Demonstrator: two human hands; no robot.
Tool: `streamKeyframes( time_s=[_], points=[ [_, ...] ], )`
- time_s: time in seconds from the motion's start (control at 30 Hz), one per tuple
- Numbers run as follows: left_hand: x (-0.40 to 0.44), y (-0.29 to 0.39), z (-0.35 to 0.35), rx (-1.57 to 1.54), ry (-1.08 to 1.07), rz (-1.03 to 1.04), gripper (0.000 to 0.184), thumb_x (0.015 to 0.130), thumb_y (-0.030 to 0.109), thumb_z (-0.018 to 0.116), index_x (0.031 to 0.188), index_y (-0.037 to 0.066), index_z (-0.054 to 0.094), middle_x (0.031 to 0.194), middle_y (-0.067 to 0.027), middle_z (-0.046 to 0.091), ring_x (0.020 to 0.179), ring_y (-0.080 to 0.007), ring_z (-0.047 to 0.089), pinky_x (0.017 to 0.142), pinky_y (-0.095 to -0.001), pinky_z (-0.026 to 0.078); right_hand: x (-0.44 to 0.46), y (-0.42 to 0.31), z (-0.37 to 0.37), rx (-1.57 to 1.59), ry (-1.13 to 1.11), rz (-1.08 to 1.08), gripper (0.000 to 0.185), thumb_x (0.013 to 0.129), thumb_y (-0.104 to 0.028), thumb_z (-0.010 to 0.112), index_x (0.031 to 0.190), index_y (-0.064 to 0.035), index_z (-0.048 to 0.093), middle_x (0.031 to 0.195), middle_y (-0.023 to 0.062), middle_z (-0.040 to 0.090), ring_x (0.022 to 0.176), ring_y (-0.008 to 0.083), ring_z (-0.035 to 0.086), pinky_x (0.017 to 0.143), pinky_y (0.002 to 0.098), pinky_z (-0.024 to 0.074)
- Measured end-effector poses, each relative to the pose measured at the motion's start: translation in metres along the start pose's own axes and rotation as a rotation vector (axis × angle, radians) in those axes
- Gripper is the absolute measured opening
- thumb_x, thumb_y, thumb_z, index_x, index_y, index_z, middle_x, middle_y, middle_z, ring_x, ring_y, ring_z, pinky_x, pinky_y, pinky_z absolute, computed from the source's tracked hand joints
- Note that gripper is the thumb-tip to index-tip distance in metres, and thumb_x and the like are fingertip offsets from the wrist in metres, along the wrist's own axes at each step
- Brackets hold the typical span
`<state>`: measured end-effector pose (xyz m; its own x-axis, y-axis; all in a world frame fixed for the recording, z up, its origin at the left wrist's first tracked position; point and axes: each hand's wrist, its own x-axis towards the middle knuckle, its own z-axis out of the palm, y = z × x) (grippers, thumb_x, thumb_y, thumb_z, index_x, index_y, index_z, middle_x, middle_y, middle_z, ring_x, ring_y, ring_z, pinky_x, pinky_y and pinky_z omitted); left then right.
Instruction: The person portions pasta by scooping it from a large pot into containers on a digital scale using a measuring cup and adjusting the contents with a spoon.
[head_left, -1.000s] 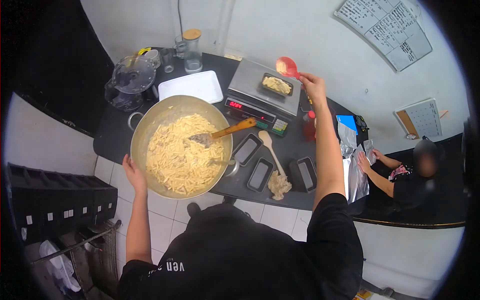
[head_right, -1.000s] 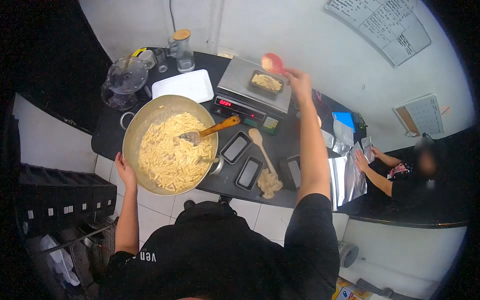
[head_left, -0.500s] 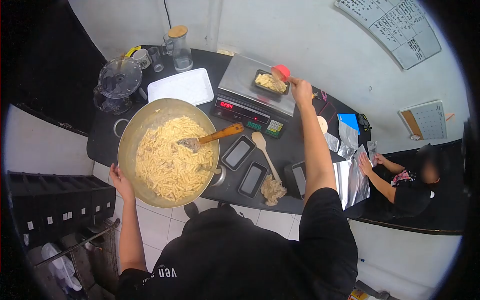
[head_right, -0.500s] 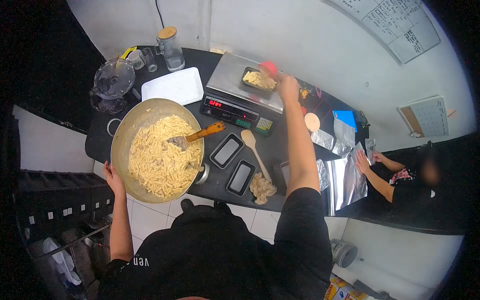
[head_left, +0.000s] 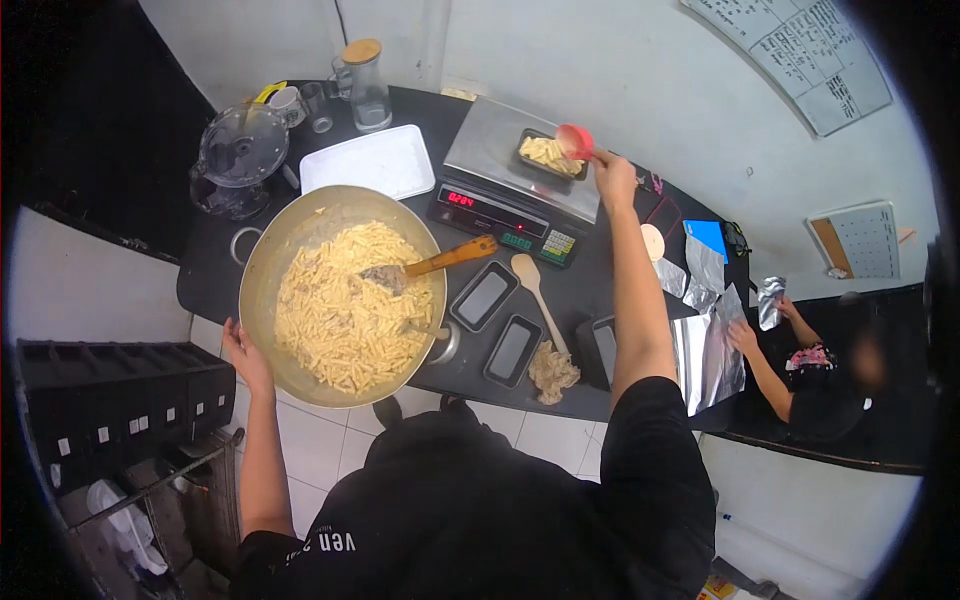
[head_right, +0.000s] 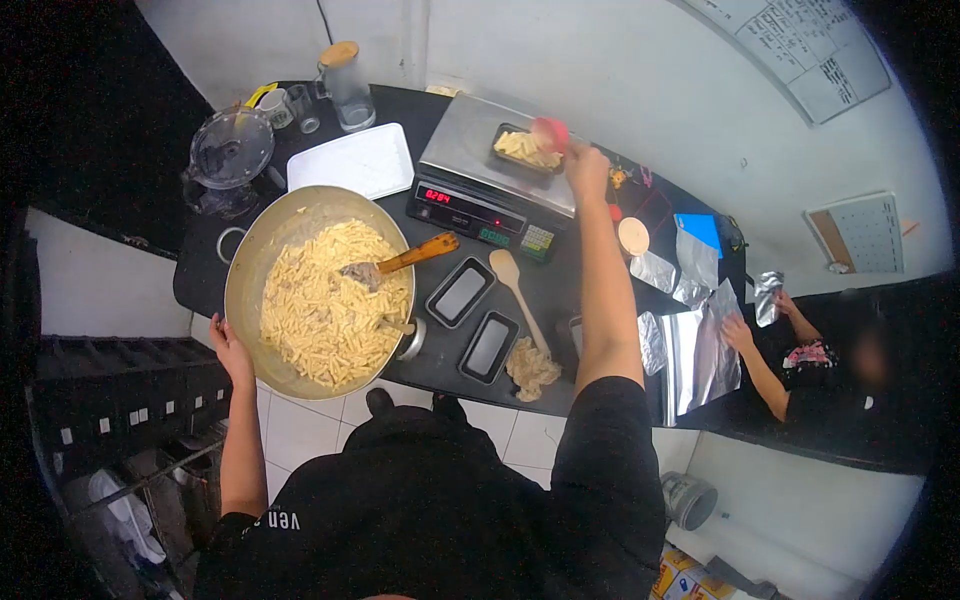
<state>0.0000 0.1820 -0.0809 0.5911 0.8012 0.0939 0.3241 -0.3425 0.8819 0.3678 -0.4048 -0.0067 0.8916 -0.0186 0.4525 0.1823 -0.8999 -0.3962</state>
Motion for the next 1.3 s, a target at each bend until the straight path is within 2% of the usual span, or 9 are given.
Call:
streamKeyframes(
  time_s=[0.2, 0.33, 0.53, 0.73, 0.83, 0.97, 1.07, 1.17, 1.3],
  points=[
    [0.004, -0.019, 0.003, -0.065, 0.015, 0.08, 0.04, 0.101, 0.016, 0.046, 0.136, -0.002, 0.04, 0.12, -0.0163, 0.057, 0.112, -0.0234, 0.054, 0.098, -0.0339, 0.041, -0.005, 0.022, -0.003, 0.357, -0.018, 0.361, 0.022, 0.085, -0.015, 0.068, 0.103, -0.0051, 0.074, 0.073, 0.0069, 0.07, 0.058, 0.0087, 0.059, 0.055, 0.0251, 0.0477],
    [0.001, -0.008, 0.002, -0.01, 0.025, 0.07, 0.041, 0.1, 0.014, 0.046, 0.136, -0.002, 0.038, 0.119, -0.0163, 0.058, 0.112, -0.0237, 0.055, 0.099, -0.0345, 0.041, -0.012, 0.009, -0.017, 0.765, -0.028, 0.489, 0.026, 0.085, -0.01, 0.064, 0.107, 0.0027, 0.07, 0.08, 0.0071, 0.07, 0.059, 0.01, 0.06, 0.052, 0.0237, 0.0459],
    [-0.003, -0.001, 0.004, -0.019, 0.058, 0.085, 0.043, 0.099, 0.014, 0.047, 0.138, -0.001, 0.036, 0.119, -0.016, 0.058, 0.112, -0.0239, 0.055, 0.098, -0.035, 0.041, -0.014, -0.004, -0.028, 0.811, -0.028, 0.558, 0.026, 0.087, -0.007, 0.065, 0.109, 0.0055, 0.068, 0.083, 0.0052, 0.069, 0.057, 0.0069, 0.053, 0.048, 0.0198, 0.0402],
    [-0.007, 0.009, 0.004, -0.028, 0.07, 0.079, 0.044, 0.099, 0.015, 0.047, 0.138, -0.001, 0.036, 0.12, -0.0164, 0.058, 0.112, -0.0243, 0.056, 0.098, -0.0351, 0.042, -0.016, -0.014, -0.029, 0.294, 0.01, 0.241, 0.024, 0.087, -0.016, 0.064, 0.107, -0.0067, 0.072, 0.087, 0.0152, 0.072, 0.067, 0.0186, 0.067, 0.064, 0.0313, 0.0517],
    [-0.004, 0.003, 0.004, -0.055, 0.058, 0.08, 0.044, 0.099, 0.015, 0.047, 0.138, -0.001, 0.036, 0.122, -0.0161, 0.058, 0.113, -0.0246, 0.055, 0.099, -0.0351, 0.042, -0.017, -0.021, -0.025, 0.122, 0.033, 0.178, 0.025, 0.086, -0.024, 0.065, 0.106, -0.0132, 0.073, 0.094, 0.019, 0.07, 0.087, 0.033, 0.069, 0.08, 0.0391, 0.0518],
    [-0.004, 0.002, 0.004, -0.076, 0.057, 0.059, 0.044, 0.1, 0.016, 0.047, 0.139, -0.001, 0.035, 0.123, -0.0158, 0.057, 0.113, -0.0248, 0.055, 0.099, -0.0353, 0.042, -0.014, -0.018, -0.019, 0.213, -0.021, 0.287, 0.023, 0.086, -0.024, 0.065, 0.106, -0.0155, 0.073, 0.095, 0.0183, 0.07, 0.089, 0.0342, 0.068, 0.081, 0.0389, 0.0518],
    [-0.003, -0.002, 0.004, -0.062, 0.059, 0.079, 0.044, 0.1, 0.016, 0.047, 0.139, 0.0, 0.035, 0.123, -0.0156, 0.057, 0.113, -0.0249, 0.055, 0.099, -0.0356, 0.041, -0.015, -0.018, -0.012, 0.067, 0.098, 0.066, 0.023, 0.087, -0.02, 0.063, 0.107, -0.0143, 0.073, 0.07, 0.0158, 0.067, 0.062, 0.0236, 0.066, 0.064, 0.0359, 0.0515],
    [-0.006, 0.003, 0.004, -0.08, 0.05, 0.067, 0.044, 0.1, 0.016, 0.046, 0.139, 0.0, 0.034, 0.123, -0.0158, 0.057, 0.113, -0.0247, 0.055, 0.099, -0.0358, 0.041, -0.023, -0.04, -0.018, -0.19, 0.072, -0.267, 0.025, 0.085, -0.008, 0.059, 0.105, -0.012, 0.073, 0.097, 0.0129, 0.071, 0.082, 0.032, 0.065, 0.079, 0.0405, 0.0525],
    [-0.004, 0.004, 0.005, -0.046, 0.069, 0.074, 0.043, 0.1, 0.014, 0.046, 0.139, 0.0, 0.035, 0.122, -0.0158, 0.058, 0.113, -0.0244, 0.055, 0.099, -0.0357, 0.041, -0.028, -0.037, -0.009, -0.292, 0.005, -0.262, 0.027, 0.085, -0.005, 0.058, 0.106, -0.0117, 0.072, 0.105, 0.0088, 0.07, 0.088, 0.0294, 0.063, 0.081, 0.0393, 0.052]
  ],
)
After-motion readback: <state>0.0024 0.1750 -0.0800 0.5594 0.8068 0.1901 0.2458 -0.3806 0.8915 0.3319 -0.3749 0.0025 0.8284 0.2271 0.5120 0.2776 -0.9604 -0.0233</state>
